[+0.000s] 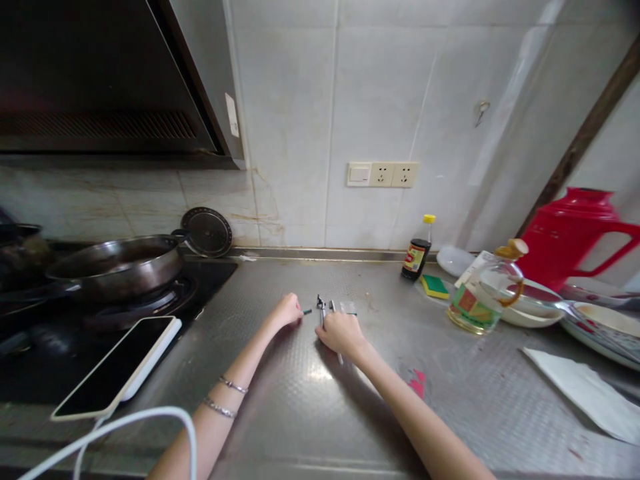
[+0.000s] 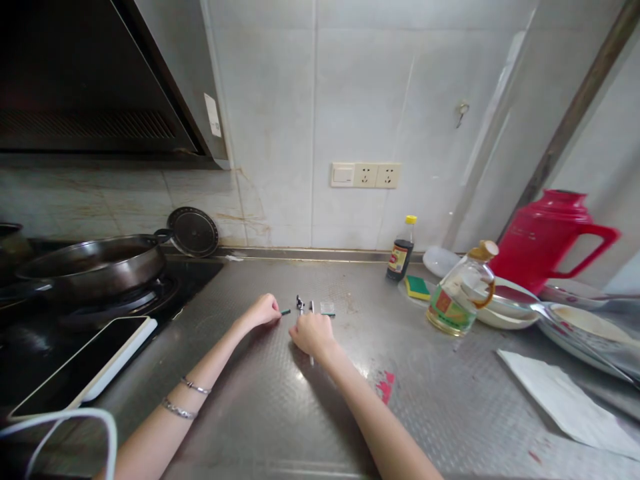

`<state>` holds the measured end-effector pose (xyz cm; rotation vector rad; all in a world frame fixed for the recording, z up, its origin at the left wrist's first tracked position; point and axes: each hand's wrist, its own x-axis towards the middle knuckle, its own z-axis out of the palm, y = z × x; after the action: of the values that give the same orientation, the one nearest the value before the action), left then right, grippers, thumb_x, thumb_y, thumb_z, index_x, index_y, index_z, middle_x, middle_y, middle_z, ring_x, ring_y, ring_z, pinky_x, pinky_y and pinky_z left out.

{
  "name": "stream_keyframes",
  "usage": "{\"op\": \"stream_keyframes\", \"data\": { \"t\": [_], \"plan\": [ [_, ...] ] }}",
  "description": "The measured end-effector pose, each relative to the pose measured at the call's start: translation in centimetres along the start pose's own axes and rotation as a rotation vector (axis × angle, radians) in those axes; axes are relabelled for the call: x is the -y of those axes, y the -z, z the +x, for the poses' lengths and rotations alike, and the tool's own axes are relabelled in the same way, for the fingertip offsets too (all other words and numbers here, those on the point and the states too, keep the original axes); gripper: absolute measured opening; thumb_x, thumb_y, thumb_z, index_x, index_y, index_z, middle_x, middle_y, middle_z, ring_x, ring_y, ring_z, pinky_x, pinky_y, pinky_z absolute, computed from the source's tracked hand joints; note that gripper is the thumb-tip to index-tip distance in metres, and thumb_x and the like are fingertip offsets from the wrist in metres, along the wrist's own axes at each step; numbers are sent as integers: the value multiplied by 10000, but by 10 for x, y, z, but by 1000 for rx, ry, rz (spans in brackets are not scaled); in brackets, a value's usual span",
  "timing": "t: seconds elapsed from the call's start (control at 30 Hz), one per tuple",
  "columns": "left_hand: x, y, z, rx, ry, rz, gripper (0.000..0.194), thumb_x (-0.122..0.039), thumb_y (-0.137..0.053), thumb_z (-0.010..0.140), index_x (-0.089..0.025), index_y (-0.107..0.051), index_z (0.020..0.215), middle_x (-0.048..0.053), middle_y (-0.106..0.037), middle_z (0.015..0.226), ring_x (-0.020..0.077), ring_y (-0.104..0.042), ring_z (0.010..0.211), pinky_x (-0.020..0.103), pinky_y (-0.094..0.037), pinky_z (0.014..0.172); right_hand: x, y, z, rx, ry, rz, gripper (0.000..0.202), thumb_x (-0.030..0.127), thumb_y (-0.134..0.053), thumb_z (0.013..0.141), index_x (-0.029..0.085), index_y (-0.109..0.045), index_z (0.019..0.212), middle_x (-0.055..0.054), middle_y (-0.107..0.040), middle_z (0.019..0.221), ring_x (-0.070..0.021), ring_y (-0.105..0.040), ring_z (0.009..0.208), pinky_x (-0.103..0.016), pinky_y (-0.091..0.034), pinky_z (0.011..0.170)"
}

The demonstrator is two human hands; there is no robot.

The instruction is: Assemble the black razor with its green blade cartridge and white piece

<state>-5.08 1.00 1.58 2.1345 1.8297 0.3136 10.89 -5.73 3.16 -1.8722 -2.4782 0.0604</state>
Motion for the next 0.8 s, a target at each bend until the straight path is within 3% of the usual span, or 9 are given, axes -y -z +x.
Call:
{"op": "stream_keyframes", "data": {
  "t": [0.5,0.7,0.8],
  "plan": [
    [5,-2,4,18,-21,-19,122,-154,-575,606,-120,-692,597,78,-650,568,128,-587,566,195,-383,519,0,-2,0,-49,92,-69,388,268,-346,832,92,-688,886,-211,-668,881,-299,-632,831,-369,-450,690],
    [4,-3,4,6,-52,-28,141,-155,-552,642,-116,-679,596,64,-637,556,124,-576,563,204,-384,542,-14,3,5,-115,-1,-33,449,347,-298,869,132,-690,832,-168,-680,859,-260,-641,810,-322,-439,681],
    [2,-2,2,-63,-118,-52,138,-166,-546,669,-119,-674,647,61,-652,625,125,-578,616,206,-390,577,-32,8,7,-147,-96,19,486,383,-271,881,154,-689,786,-148,-683,839,-229,-639,788,-278,-419,657]
  ]
}}
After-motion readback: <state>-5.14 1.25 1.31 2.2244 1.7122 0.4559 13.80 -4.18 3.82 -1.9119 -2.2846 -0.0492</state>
